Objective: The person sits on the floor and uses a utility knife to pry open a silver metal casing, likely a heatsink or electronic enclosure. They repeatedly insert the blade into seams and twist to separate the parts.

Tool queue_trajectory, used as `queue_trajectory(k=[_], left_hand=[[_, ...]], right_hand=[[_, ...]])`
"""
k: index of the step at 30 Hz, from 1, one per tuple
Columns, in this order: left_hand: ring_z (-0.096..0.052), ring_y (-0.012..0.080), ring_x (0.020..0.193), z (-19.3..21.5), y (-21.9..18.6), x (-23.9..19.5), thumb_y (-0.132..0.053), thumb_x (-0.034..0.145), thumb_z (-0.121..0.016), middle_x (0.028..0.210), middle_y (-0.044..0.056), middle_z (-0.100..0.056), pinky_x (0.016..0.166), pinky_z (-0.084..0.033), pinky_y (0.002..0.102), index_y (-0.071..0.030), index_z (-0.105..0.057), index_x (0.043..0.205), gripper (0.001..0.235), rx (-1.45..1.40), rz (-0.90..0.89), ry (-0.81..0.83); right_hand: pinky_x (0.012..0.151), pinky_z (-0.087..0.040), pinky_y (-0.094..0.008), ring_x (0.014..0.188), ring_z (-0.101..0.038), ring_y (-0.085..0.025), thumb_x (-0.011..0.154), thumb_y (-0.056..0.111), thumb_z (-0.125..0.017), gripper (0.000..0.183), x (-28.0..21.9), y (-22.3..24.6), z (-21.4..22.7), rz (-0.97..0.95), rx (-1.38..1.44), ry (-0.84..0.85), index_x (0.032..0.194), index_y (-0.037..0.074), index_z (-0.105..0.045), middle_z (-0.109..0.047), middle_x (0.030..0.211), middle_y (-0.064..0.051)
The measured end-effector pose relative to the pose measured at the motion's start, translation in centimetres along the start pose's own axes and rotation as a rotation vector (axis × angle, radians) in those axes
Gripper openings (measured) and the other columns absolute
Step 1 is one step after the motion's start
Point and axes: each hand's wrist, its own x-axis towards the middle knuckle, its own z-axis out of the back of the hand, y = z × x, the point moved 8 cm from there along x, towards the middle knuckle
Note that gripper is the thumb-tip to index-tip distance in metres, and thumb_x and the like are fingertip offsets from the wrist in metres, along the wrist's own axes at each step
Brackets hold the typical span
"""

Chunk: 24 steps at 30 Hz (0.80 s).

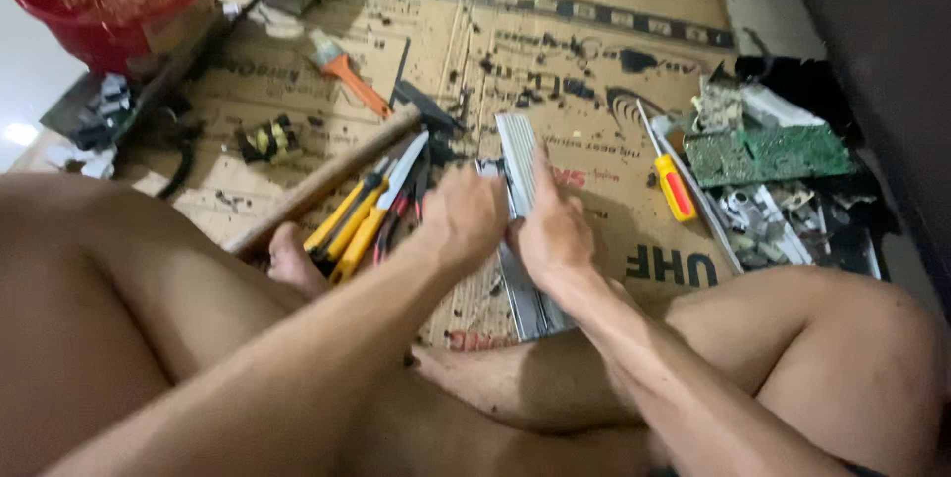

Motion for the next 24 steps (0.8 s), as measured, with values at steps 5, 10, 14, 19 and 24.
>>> queue_trajectory(k=[5, 10, 14, 19, 24], left_hand=[[-0.075, 0.0301, 0.077, -3.4, -0.1, 1.0, -0.012, 0.089, -0.057, 0.069, 0.006, -0.072, 0.051, -0.059, 0.055, -0.015, -0.078, 0.08, 0.023, -0.117, 0.024, 0.35], [-0.074, 0.035, 0.081, -2.1, -0.5, 2.9, -0.011, 0.09, -0.058, 0.076, 0.011, -0.074, 0.049, -0.058, 0.059, -0.01, -0.079, 0.089, 0.021, -0.129, 0.122, 0.375], [-0.073, 0.0355, 0.1, -3.2, 3.3, 3.9, -0.019, 0.096, -0.052, 0.099, 0.016, -0.075, 0.07, -0.059, 0.058, -0.005, -0.075, 0.103, 0.029, -0.257, 0.286, 0.442], [-0.072, 0.0382, 0.106, -2.3, 5.2, 6.2, -0.032, 0.086, -0.053, 0.101, 0.02, -0.075, 0.084, -0.057, 0.053, -0.002, -0.075, 0.101, 0.039, -0.346, 0.339, 0.366], [-0.071, 0.0382, 0.11, 0.5, 2.6, -1.0, -0.032, 0.089, -0.049, 0.112, 0.018, -0.075, 0.096, -0.056, 0.054, -0.021, -0.073, 0.117, 0.039, -0.594, 0.376, 0.44]], right_hand=[[0.046, -0.048, -0.032, 0.061, -0.066, -0.026, 0.095, 0.002, -0.055, 0.078, 1.0, -1.2, 0.5, 0.063, -0.219, 0.004, 0.164, 0.02, -0.022, -0.06, 0.126, -0.039], [0.041, -0.043, -0.027, 0.046, -0.057, -0.012, 0.097, 0.01, -0.046, 0.072, 1.6, -1.8, 0.8, -0.006, 0.008, -0.007, 0.163, 0.028, -0.023, -0.052, 0.138, -0.039], [0.051, -0.042, -0.032, 0.061, -0.056, -0.019, 0.095, 0.016, -0.042, 0.071, 0.2, -1.9, -0.2, -0.011, 0.023, 0.028, 0.163, 0.021, -0.023, -0.042, 0.146, -0.039], [0.092, -0.02, -0.046, 0.112, -0.035, -0.033, 0.09, 0.054, -0.036, 0.08, -2.5, -0.4, 1.8, -0.224, 0.308, -0.007, 0.16, 0.016, -0.031, -0.034, 0.155, -0.032], [0.069, -0.048, -0.038, 0.076, -0.059, -0.023, 0.098, 0.0, -0.053, 0.078, -0.2, 0.5, -1.5, 0.107, 0.02, 0.004, 0.164, 0.022, -0.018, -0.052, 0.139, -0.034]])
